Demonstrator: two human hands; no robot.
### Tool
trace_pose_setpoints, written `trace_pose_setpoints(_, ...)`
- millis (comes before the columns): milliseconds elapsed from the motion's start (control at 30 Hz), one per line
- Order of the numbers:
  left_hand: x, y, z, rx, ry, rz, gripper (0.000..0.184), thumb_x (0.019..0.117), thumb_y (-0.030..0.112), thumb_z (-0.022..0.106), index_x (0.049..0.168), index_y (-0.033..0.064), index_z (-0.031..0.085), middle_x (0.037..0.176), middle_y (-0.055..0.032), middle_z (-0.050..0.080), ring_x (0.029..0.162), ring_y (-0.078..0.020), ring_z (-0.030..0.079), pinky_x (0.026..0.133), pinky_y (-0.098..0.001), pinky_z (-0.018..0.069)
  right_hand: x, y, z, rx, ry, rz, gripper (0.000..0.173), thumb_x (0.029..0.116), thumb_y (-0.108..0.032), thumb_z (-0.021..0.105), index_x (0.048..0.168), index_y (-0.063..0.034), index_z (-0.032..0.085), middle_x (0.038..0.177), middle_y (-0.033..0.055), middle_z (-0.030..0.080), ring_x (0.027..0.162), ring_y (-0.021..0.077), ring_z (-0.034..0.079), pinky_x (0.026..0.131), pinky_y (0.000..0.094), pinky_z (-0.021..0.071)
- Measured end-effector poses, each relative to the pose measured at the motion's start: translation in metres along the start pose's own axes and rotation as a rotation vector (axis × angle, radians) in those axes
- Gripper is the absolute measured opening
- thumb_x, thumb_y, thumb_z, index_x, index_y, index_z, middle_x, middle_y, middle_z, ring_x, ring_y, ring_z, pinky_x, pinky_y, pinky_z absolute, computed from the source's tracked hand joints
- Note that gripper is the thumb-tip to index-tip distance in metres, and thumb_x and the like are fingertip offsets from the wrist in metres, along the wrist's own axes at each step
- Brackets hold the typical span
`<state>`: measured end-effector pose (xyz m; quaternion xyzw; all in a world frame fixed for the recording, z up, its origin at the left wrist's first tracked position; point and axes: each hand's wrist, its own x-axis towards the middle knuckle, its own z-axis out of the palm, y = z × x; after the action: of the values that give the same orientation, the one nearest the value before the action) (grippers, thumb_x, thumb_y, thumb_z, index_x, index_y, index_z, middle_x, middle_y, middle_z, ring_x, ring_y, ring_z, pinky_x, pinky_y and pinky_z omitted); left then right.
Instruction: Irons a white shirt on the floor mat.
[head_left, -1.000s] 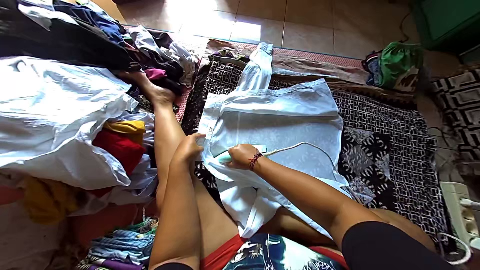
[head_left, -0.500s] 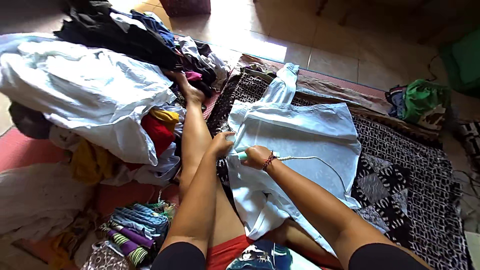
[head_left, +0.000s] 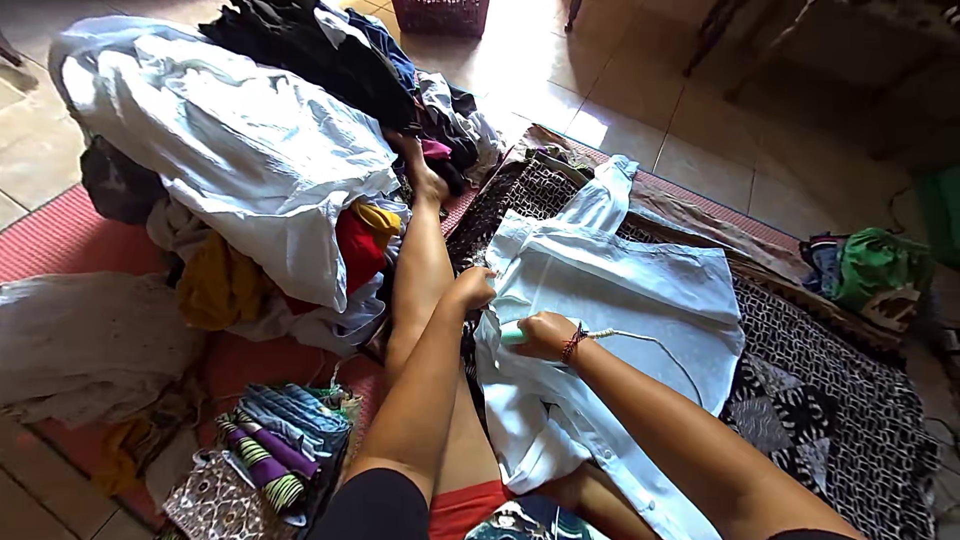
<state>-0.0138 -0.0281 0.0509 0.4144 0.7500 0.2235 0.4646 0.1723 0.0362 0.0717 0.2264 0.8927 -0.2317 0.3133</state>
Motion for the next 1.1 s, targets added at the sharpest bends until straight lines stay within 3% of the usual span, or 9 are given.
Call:
trace_pose_setpoints(200,-0.004,0.001,-0.005,0.145,0.013,-0.029,0.055,0.088,-0.002,0.068,0.142,-0.0008,0.057,0.122,-0.0265,0.067,0.102,-0.0379,0.069,0.09,-0.0556,0.0552,0.017,-0.002,-0.022,0.244,0.171,0.311,0.049,0.0997,-0.045,0.063,0.116,0.0006,0.069,0.12,0.022,0.07,0.118,0.0368,0.066,0.098,0.0602,0.0508)
trace_pose_setpoints(267,-0.002,-0.005,-0.001,0.168,0.035,-0.034,0.056,0.0864,-0.001,0.069,0.141,0.0002,0.058,0.118,-0.0261,0.068,0.099,-0.0374,0.07,0.086,-0.0551,0.056,0.019,0.001,-0.02,0.225,0.132,0.276,0.05,0.1,-0.046,0.062,0.115,0.0009,0.069,0.119,0.022,0.07,0.117,0.0371,0.066,0.098,0.06,0.0506)
trace_pose_setpoints(367,-0.003,-0.004,-0.006,0.214,0.05,-0.021,0.057,0.0874,0.002,0.07,0.143,0.0023,0.058,0.129,-0.0256,0.066,0.119,-0.0412,0.064,0.101,-0.0622,0.0488,0.013,0.004,-0.015,0.104,0.05,0.106,0.049,0.0978,-0.045,0.066,0.112,0.0026,0.069,0.113,0.0258,0.07,0.112,0.0434,0.067,0.093,0.0673,0.0505)
trace_pose_setpoints(433,-0.003,-0.008,-0.006,0.238,0.061,-0.018,0.057,0.0867,0.003,0.071,0.142,0.0025,0.059,0.13,-0.0248,0.065,0.123,-0.0411,0.062,0.103,-0.0632,0.0472,0.008,0.002,-0.014,0.061,0.049,0.063,0.049,0.0979,-0.045,0.065,0.11,0.0022,0.069,0.112,0.0253,0.07,0.111,0.0434,0.067,0.091,0.0671,0.0505)
trace_pose_setpoints(667,0.005,-0.005,-0.001,0.301,0.012,-0.04,0.058,0.0871,0.004,0.072,0.144,0.0032,0.058,0.133,-0.0253,0.064,0.126,-0.042,0.06,0.105,-0.0632,0.0451,0.045,0.025,-0.041,0.355,0.245,0.418,0.05,0.099,-0.046,0.066,0.116,0.0011,0.071,0.12,0.0227,0.071,0.117,0.0377,0.067,0.098,0.0606,0.0508)
trace_pose_setpoints(800,0.008,-0.004,-0.004,0.237,0.126,-0.047,0.054,0.0915,0.011,0.071,0.143,0.0026,0.057,0.135,-0.0254,0.062,0.128,-0.0407,0.059,0.107,-0.0613,0.0451,0.037,0.025,-0.04,0.321,0.177,0.346,0.053,0.0987,-0.047,0.066,0.119,0.0024,0.068,0.123,0.0235,0.069,0.12,0.0376,0.066,0.101,0.0599,0.0498)
trace_pose_setpoints(967,0.045,0.014,-0.013,0.165,0.312,-0.169,0.068,0.0976,0.037,0.069,0.146,-0.0043,0.043,0.131,-0.0296,0.062,0.124,-0.0444,0.061,0.103,-0.063,0.0482,0.018,0.022,-0.026,0.216,0.102,0.268,0.051,0.0989,-0.047,0.063,0.116,0.0005,0.068,0.118,0.0226,0.07,0.116,0.0382,0.067,0.095,0.0615,0.0515)
trace_pose_setpoints(1033,0.066,0.013,-0.011,0.226,0.271,-0.213,0.068,0.0993,0.044,0.065,0.141,-0.0071,0.048,0.128,-0.0309,0.063,0.123,-0.045,0.062,0.101,-0.0637,0.0489,0.017,0.022,-0.028,0.223,0.125,0.277,0.05,0.099,-0.047,0.063,0.114,0.0003,0.068,0.117,0.0218,0.07,0.115,0.0373,0.067,0.094,0.0608,0.0519)
trace_pose_setpoints(1100,0.083,0.003,-0.006,0.296,0.246,-0.202,0.051,0.1031,0.037,0.06,0.133,-0.0045,0.057,0.124,-0.0293,0.065,0.119,-0.0449,0.064,0.098,-0.0651,0.05,0.021,0.025,-0.038,0.257,0.165,0.327,0.051,0.0999,-0.047,0.062,0.117,0.0008,0.068,0.121,0.0221,0.069,0.118,0.0369,0.066,0.097,0.0597,0.0514)
